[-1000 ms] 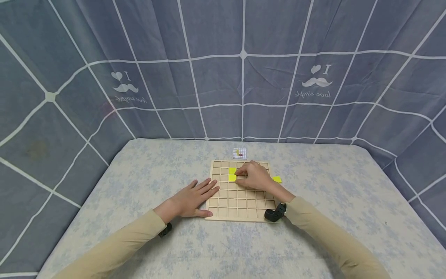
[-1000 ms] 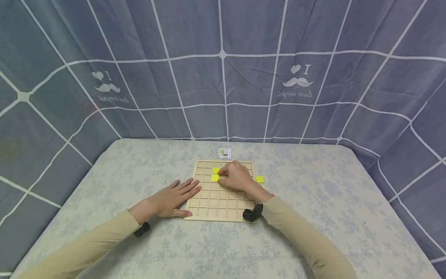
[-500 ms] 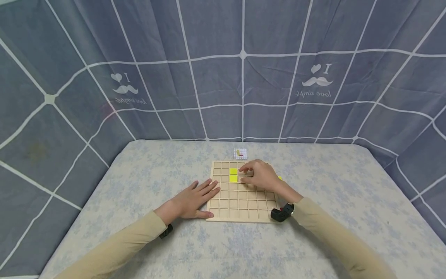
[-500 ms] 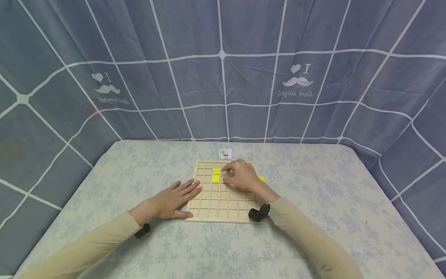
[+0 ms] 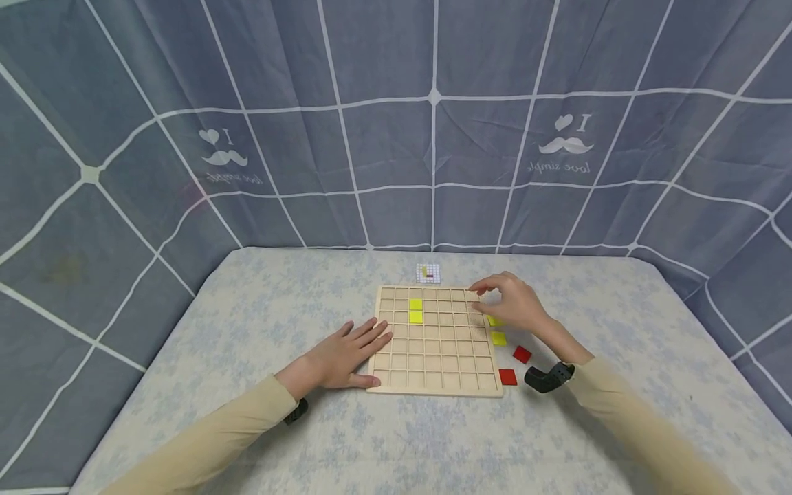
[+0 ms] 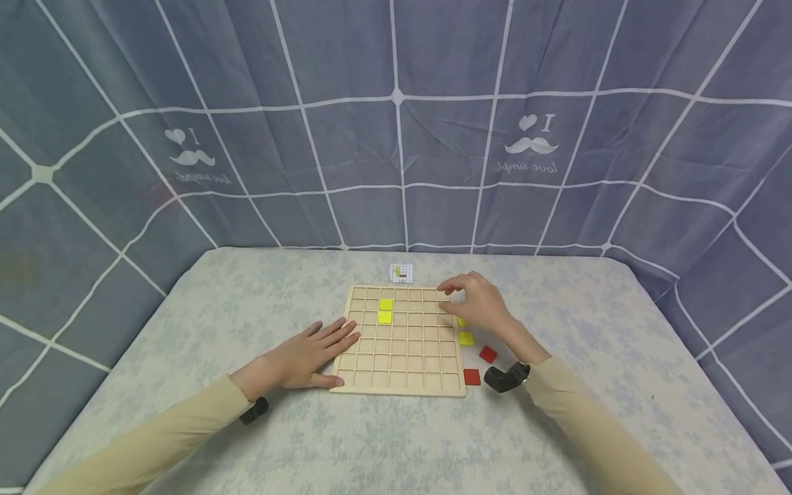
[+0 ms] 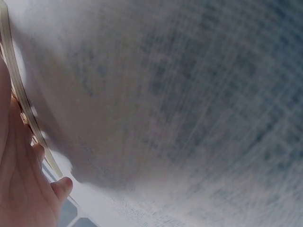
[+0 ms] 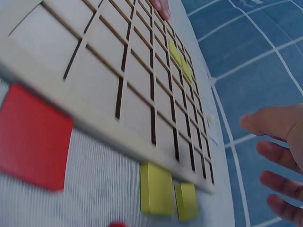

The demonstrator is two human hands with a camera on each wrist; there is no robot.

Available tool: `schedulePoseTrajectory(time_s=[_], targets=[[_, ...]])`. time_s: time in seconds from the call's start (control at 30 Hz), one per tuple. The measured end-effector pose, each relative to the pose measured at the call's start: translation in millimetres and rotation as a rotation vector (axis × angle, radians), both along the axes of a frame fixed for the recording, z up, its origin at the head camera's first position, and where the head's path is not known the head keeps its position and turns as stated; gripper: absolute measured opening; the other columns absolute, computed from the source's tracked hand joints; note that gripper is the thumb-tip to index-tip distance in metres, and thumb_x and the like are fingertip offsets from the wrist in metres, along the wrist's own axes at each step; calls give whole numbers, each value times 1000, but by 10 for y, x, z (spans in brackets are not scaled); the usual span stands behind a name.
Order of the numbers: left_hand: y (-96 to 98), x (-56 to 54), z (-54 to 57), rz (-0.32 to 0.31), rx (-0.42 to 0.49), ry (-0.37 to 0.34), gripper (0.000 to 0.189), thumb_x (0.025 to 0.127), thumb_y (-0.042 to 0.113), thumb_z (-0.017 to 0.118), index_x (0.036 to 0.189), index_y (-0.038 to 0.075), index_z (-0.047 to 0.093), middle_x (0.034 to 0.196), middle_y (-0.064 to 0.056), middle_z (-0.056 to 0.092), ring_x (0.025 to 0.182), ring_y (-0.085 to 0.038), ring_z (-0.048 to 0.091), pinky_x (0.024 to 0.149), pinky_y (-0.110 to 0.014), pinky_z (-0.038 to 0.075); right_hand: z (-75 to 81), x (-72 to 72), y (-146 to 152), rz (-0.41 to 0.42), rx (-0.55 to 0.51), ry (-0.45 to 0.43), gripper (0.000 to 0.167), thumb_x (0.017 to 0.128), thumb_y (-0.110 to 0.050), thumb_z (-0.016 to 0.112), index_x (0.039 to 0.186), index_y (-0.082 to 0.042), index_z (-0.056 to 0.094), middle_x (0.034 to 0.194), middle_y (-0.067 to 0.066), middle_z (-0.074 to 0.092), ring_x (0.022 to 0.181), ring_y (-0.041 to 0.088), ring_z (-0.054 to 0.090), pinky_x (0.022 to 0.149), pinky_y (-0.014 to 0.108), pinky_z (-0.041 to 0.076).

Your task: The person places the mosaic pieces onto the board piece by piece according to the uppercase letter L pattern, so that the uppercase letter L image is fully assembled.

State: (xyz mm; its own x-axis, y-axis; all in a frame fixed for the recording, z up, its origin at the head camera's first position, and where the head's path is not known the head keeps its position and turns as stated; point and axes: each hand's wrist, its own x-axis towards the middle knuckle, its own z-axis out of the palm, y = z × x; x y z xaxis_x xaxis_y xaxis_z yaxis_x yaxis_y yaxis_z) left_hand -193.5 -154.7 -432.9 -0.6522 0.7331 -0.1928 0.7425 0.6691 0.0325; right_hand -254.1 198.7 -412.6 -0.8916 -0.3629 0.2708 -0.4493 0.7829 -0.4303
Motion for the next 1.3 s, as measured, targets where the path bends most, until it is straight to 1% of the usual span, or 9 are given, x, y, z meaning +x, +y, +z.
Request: schedulePoseTrajectory(time_s=[0.13, 0.23, 0.37, 0.5, 0.57, 0.7, 0.97, 1.13, 1.3], targets=[[-15, -2, -4, 8, 5, 9, 82, 94, 61, 45, 156, 14, 18, 162, -10, 14, 150, -29, 14, 115, -56, 24, 1, -8, 154, -21, 0, 2, 31, 79, -22, 78, 108, -13, 74, 96, 5, 72, 94, 25, 60, 81, 45, 50], [-37, 34, -29, 10, 20, -5, 82, 94, 61, 45, 155, 13, 19, 162, -11, 15, 149, -30, 15, 115, -57, 24, -49, 3, 238, -24, 1, -24, 32, 79, -22, 78, 109, -11, 73, 96, 5, 72, 94, 26, 60, 81, 45, 49], [-78, 110, -85, 8, 29, -27, 83, 93, 63, 44, 155, 12, 20, 162, -11, 15, 149, -31, 15, 115, -58, 25, -165, 32, 336, -18, 3, -88, 33, 79, -22, 78, 109, -9, 73, 96, 6, 73, 94, 27, 62, 80, 46, 50], [-99, 143, -109, 14, 46, -17, 83, 93, 63, 43, 155, 12, 21, 162, -11, 17, 149, -31, 16, 115, -57, 24, -249, 40, 437, -37, -7, -153, 34, 80, -23, 78, 111, -9, 72, 97, 5, 72, 95, 26, 62, 80, 45, 50], [-98, 139, -107, 11, 66, -9, 83, 94, 63, 43, 154, 11, 22, 161, -12, 18, 149, -32, 17, 114, -58, 25, -260, 31, 483, -46, -6, -170, 35, 80, -24, 78, 111, -9, 72, 96, 4, 71, 95, 26, 62, 79, 45, 50], [-92, 115, -94, 1, 85, -1, 82, 94, 62, 43, 154, 10, 23, 161, -14, 19, 148, -33, 18, 114, -58, 25, -256, 12, 551, -22, 14, -170, 36, 79, -27, 79, 109, -9, 73, 94, 3, 73, 93, 25, 64, 78, 45, 51], [-66, 44, -80, 16, 57, -1, 83, 93, 61, 45, 156, 14, 18, 162, -10, 13, 150, -29, 13, 115, -57, 23, -278, -37, 590, 42, 36, -149, 33, 77, -25, 81, 106, -9, 75, 93, 2, 73, 89, 21, 61, 75, 39, 49], [-37, 18, -44, 17, 42, -21, 83, 94, 61, 45, 156, 14, 16, 163, -9, 12, 150, -29, 12, 116, -56, 22, -306, -81, 600, 85, 54, -141, 33, 74, -25, 83, 103, -10, 76, 94, 2, 74, 88, 19, 61, 75, 34, 48], [5, -10, -5, 12, 34, -32, 82, 94, 60, 46, 156, 14, 17, 163, -9, 12, 150, -29, 12, 117, -56, 22, -301, -111, 653, 126, 68, -142, 33, 74, -26, 84, 101, -9, 76, 96, 3, 75, 87, 17, 60, 70, 30, 47]])
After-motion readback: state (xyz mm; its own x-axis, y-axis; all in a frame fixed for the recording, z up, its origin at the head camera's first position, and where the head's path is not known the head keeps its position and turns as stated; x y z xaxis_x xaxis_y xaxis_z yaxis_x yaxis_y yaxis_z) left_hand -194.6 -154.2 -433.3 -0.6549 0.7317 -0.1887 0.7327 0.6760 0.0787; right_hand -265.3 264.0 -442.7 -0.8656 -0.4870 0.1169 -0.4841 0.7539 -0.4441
